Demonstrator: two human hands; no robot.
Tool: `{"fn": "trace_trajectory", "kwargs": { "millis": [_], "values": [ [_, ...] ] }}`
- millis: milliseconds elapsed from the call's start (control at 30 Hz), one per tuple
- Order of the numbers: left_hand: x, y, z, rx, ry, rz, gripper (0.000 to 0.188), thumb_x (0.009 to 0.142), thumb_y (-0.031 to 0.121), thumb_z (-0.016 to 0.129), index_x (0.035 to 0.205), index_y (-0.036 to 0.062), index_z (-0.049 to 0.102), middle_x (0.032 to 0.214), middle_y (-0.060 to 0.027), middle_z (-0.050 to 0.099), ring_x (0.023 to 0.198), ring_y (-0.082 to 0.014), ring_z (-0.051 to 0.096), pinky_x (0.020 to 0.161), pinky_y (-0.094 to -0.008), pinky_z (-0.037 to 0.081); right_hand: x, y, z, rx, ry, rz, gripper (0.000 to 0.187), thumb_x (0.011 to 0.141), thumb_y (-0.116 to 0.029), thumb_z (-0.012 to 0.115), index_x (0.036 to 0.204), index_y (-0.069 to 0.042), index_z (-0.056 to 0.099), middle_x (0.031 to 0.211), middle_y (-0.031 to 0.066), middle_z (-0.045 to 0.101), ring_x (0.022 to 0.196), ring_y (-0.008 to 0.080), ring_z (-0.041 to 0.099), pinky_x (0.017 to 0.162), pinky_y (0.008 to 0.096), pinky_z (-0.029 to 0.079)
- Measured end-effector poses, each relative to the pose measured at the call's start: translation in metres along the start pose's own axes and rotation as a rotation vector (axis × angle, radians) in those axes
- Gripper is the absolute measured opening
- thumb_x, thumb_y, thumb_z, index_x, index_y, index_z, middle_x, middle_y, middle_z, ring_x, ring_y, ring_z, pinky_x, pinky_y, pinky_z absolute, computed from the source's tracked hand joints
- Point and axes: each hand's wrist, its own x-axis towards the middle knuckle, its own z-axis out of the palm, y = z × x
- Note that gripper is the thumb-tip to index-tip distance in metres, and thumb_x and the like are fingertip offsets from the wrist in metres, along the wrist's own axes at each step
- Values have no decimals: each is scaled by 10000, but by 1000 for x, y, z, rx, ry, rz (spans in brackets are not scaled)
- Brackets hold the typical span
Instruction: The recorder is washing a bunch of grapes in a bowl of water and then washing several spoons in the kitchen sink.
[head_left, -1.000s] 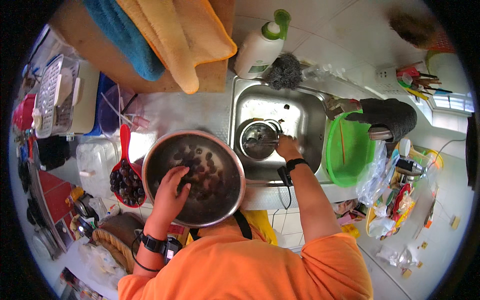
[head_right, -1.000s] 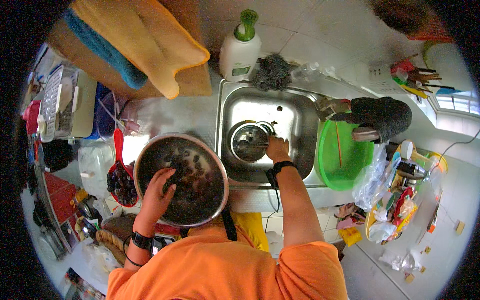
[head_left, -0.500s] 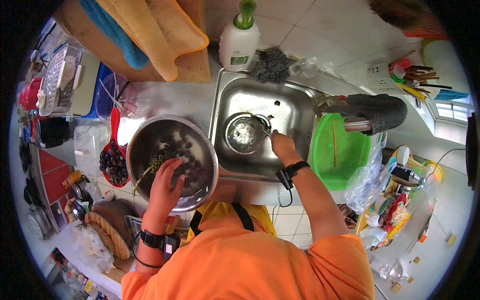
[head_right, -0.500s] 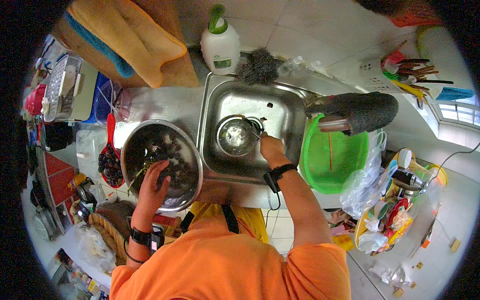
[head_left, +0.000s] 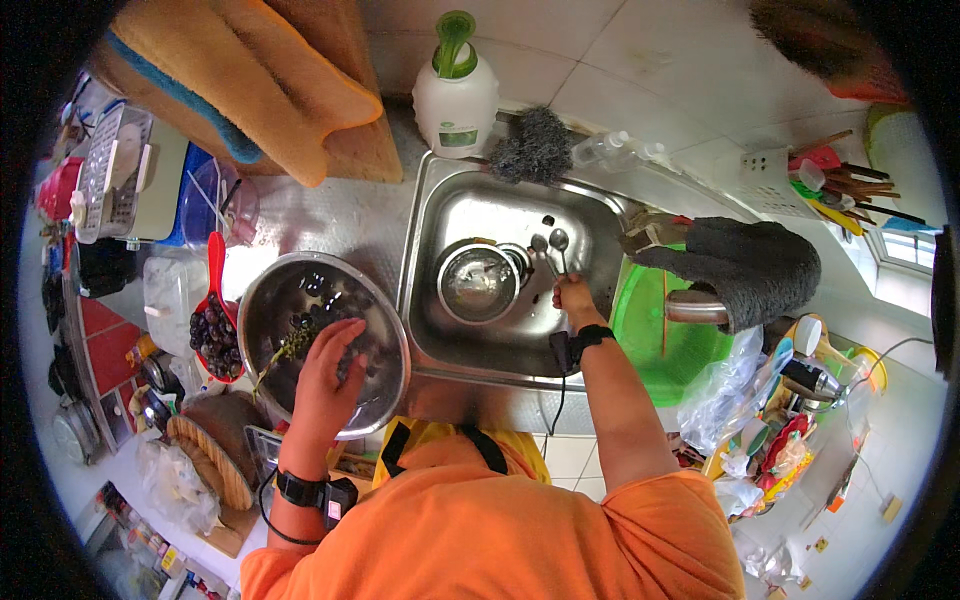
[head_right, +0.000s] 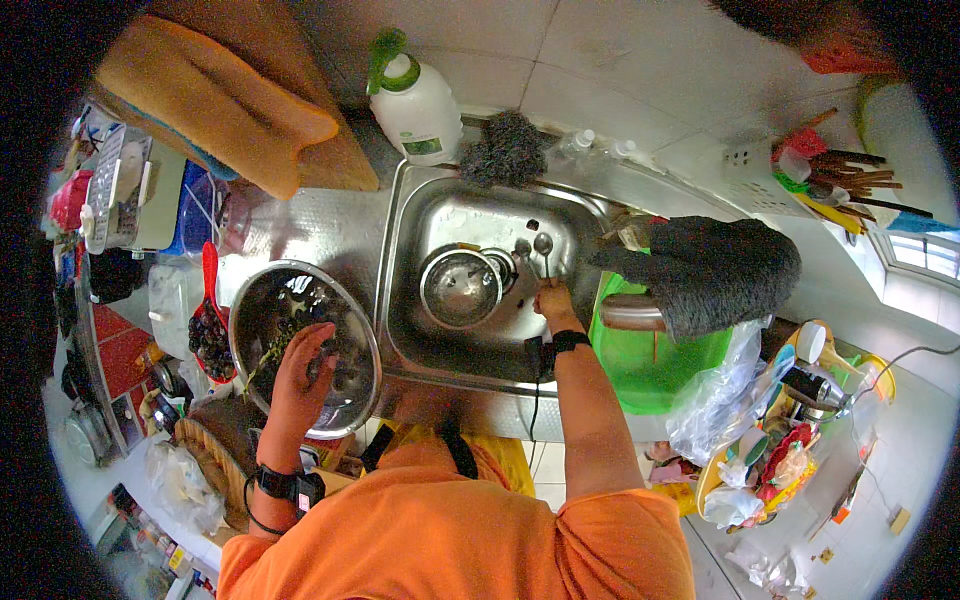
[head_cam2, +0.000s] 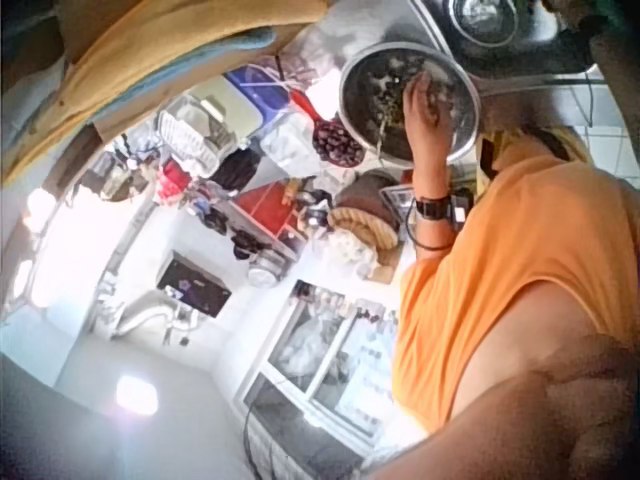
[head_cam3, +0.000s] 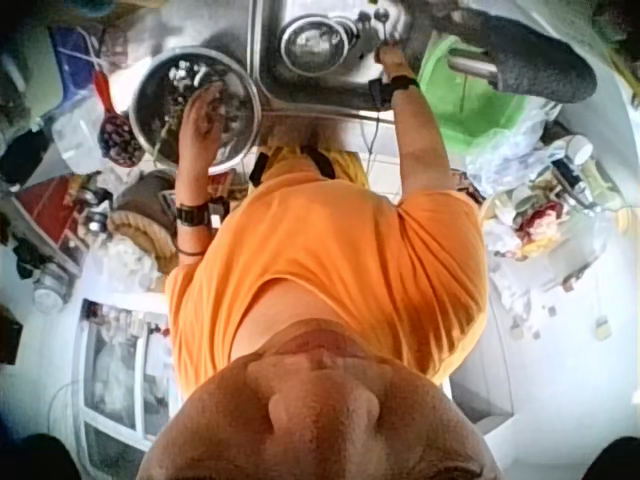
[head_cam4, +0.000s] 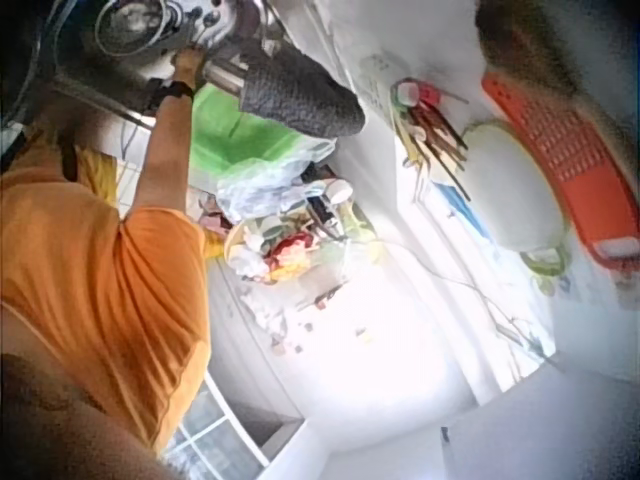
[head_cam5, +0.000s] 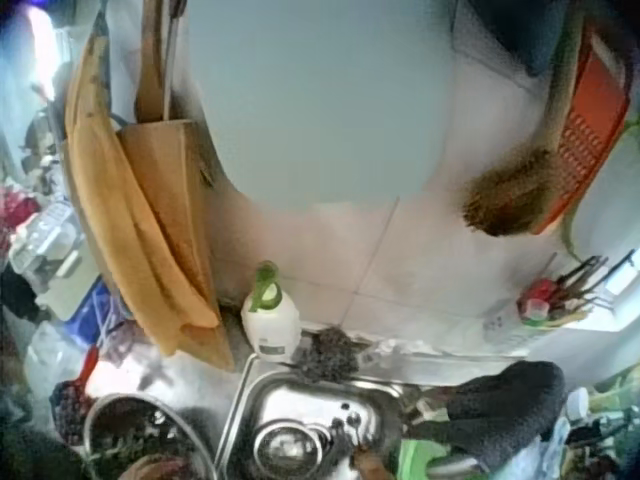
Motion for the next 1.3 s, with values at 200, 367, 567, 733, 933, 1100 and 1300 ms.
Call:
{"fn": "trace_trajectory", "kwargs": {
  "millis": [200,367,567,733,933,1100,1300],
  "values": [
    [17,3,11,-218,-112,-9,372,876,-20,541,1240,53,530,1264,-117,500,1136,-202,510,906,-293,439,-44,-64,23,-241,-188,11,177,919,-154,478,1041,-46,547,759,55,571,574,150,509,493,290,427],
    [43,15,35,-374,-253,-92,331,919,25,515,1249,47,518,1275,-88,494,1132,-178,518,883,-288,468,-71,-115,44,-792,-257,-147,244,903,-174,483,1075,-24,570,1018,219,630,958,376,601,822,453,469],
    [53,-4,99,-775,-265,-171,425,927,31,493,1342,39,405,1306,-105,471,1221,-208,469,962,-309,438,-69,-109,60,-638,-388,115,210,912,-202,499,970,-24,595,865,130,624,713,260,582,605,368,450],
    [64,-2,152,-893,-330,-717,347,870,104,610,1180,29,474,1230,-114,503,1169,-221,470,948,-368,435,-96,-84,25,-37,-522,68,178,947,-189,470,1001,-59,580,674,13,503,518,117,449,429,252,341],
    [52,0,198,-1206,-326,-582,251,908,143,568,1138,60,507,1153,-102,592,994,-193,583,873,-350,499,-193,-176,-19,423,-483,399,190,966,-177,461,1079,-54,551,653,-41,392,508,46,310,436,193,245],
    [46,36,187,-1113,-272,-488,227,974,215,456,1079,26,523,984,-129,663,842,-199,647,764,-321,540,-227,-177,-19,425,-492,263,213,977,-159,444,1119,-34,542,658,-39,391,522,48,317,455,188,262],
    [46,59,162,-1013,-225,-459,346,992,323,414,1102,19,539,938,-138,674,790,-201,665,738,-328,541,-255,-201,-13,495,-472,106,228,987,-205,433,1121,-45,524,654,-42,394,526,46,328,468,184,283]
  ]
}}
